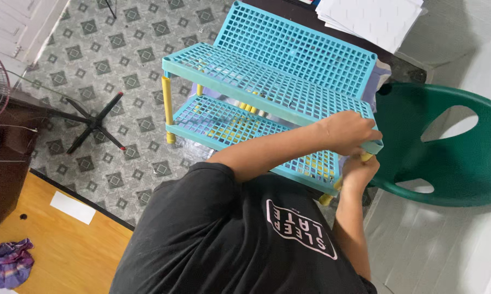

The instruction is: The person assembles a three-tier plastic shelf by inserting yellow cylindrical legs into the holes of light blue grid trays. They repeatedly insert, remove, and reposition the legs to align the trays and secure the structure.

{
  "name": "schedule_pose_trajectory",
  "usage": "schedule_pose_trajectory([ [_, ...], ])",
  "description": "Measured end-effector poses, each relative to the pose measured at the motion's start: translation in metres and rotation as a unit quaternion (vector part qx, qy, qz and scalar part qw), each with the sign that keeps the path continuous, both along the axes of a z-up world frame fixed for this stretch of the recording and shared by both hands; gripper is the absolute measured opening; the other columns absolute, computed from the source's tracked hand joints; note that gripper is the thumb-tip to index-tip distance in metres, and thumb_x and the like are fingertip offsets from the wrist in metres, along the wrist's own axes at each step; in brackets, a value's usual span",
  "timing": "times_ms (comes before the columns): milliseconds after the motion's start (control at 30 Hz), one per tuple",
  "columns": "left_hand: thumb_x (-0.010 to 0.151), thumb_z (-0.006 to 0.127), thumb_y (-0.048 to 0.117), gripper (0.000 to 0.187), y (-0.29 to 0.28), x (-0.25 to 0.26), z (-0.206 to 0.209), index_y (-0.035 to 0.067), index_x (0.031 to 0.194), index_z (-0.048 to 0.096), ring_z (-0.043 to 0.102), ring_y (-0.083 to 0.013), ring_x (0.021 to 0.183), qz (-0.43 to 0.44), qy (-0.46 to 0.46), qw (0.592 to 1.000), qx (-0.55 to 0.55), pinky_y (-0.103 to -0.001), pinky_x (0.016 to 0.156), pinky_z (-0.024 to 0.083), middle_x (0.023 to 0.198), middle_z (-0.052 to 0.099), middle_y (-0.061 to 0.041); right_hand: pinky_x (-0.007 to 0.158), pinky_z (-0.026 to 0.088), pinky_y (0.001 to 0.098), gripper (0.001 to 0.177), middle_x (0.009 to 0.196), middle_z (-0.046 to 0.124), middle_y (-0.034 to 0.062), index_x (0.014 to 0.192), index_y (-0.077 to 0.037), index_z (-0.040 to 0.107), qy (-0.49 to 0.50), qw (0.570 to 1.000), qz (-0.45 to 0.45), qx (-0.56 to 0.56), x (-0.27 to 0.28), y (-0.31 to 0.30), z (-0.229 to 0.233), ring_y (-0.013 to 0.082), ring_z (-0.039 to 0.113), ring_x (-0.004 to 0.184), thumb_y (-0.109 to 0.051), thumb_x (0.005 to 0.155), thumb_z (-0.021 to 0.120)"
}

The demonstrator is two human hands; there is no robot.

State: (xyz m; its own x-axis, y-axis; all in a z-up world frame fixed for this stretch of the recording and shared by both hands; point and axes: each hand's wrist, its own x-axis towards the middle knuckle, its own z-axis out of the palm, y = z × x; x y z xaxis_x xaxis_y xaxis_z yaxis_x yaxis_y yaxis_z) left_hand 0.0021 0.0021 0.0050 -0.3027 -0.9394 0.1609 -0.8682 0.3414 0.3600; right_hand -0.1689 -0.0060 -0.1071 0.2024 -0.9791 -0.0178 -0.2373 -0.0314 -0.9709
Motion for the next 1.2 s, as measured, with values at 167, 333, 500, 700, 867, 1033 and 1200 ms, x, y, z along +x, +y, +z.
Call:
schedule_pose_trajectory([
  [167,0.066,0.084,0.043,0.063,0.001,0.0,0.015,0.021,0.123,0.068,0.069,-0.0327,0.097,-0.05,-0.02,0.999,-0.002,-0.045,0.079,0.057,0.106,0.067,-0.009,0.051,0.041,0.033,0.015,0.066,0.054,0.0044,0.1,-0.007,0.062,-0.212,0.91,0.22,0.28,-0.029,-0.021,0.014,0.0154,0.053,0.056,-0.009,0.085,0.063],
  [333,0.063,0.085,0.039,0.077,0.007,-0.004,0.011,0.022,0.134,0.061,0.061,-0.0296,0.111,-0.09,-0.046,0.995,0.021,-0.04,0.089,0.054,0.116,0.063,-0.007,0.06,0.041,0.0352,0.025,0.069,0.058,0.013,0.095,0.002,0.067,-0.342,0.72,0.529,0.292,-0.043,-0.043,-0.01,0.0235,0.057,0.066,-0.022,0.092,0.071],
  [500,0.072,0.083,0.036,0.071,0.008,-0.002,0.005,0.028,0.139,0.059,0.061,-0.0299,0.115,-0.027,-0.034,0.999,-0.006,-0.045,0.09,0.055,0.121,0.064,-0.007,0.038,0.027,0.0248,0.029,0.046,0.045,-0.0048,0.104,0.007,0.068,-0.368,0.711,0.452,0.394,-0.037,-0.049,-0.024,0.006,0.036,0.036,-0.019,0.092,0.068],
  [700,0.077,0.08,0.031,0.07,0.008,-0.002,0.002,0.031,0.142,0.055,0.063,-0.0327,0.113,0.0,-0.039,0.998,0.058,-0.046,0.089,0.055,0.127,0.06,-0.009,0.038,0.021,0.0236,0.006,0.052,0.037,-0.0054,0.096,-0.009,0.062,-0.283,0.849,0.296,0.335,-0.035,-0.022,0.012,0.0056,0.029,0.038,-0.008,0.09,0.063],
  [867,0.077,0.076,0.021,0.074,0.004,-0.003,0.004,0.03,0.147,0.051,0.067,-0.0346,0.108,-0.01,-0.048,0.995,0.083,-0.044,0.087,0.057,0.129,0.059,-0.012,0.04,0.024,0.0249,0.012,0.06,0.04,-0.0054,0.086,-0.011,0.056,-0.205,0.931,0.163,0.256,-0.014,0.001,0.04,0.0058,0.033,0.043,-0.005,0.093,0.062],
  [1033,0.077,0.076,0.015,0.078,0.003,-0.001,0.007,0.026,0.15,0.051,0.071,-0.0359,0.1,-0.021,-0.045,0.995,0.083,-0.043,0.083,0.059,0.128,0.059,-0.016,0.041,0.031,0.0264,0.008,0.064,0.051,-0.0017,0.089,-0.01,0.062,-0.071,0.988,0.007,0.138,0.005,0.015,0.036,0.0067,0.046,0.046,-0.007,0.095,0.057],
  [1200,0.077,0.078,0.019,0.077,0.009,-0.001,0.011,0.027,0.149,0.051,0.07,-0.0371,0.102,-0.022,-0.041,0.995,0.091,-0.044,0.085,0.057,0.126,0.06,-0.015,0.049,0.038,0.0262,0.005,0.072,0.057,-0.0005,0.096,-0.004,0.063,-0.035,0.999,-0.009,0.026,0.004,0.016,0.017,0.0066,0.051,0.057,-0.005,0.099,0.06],
])
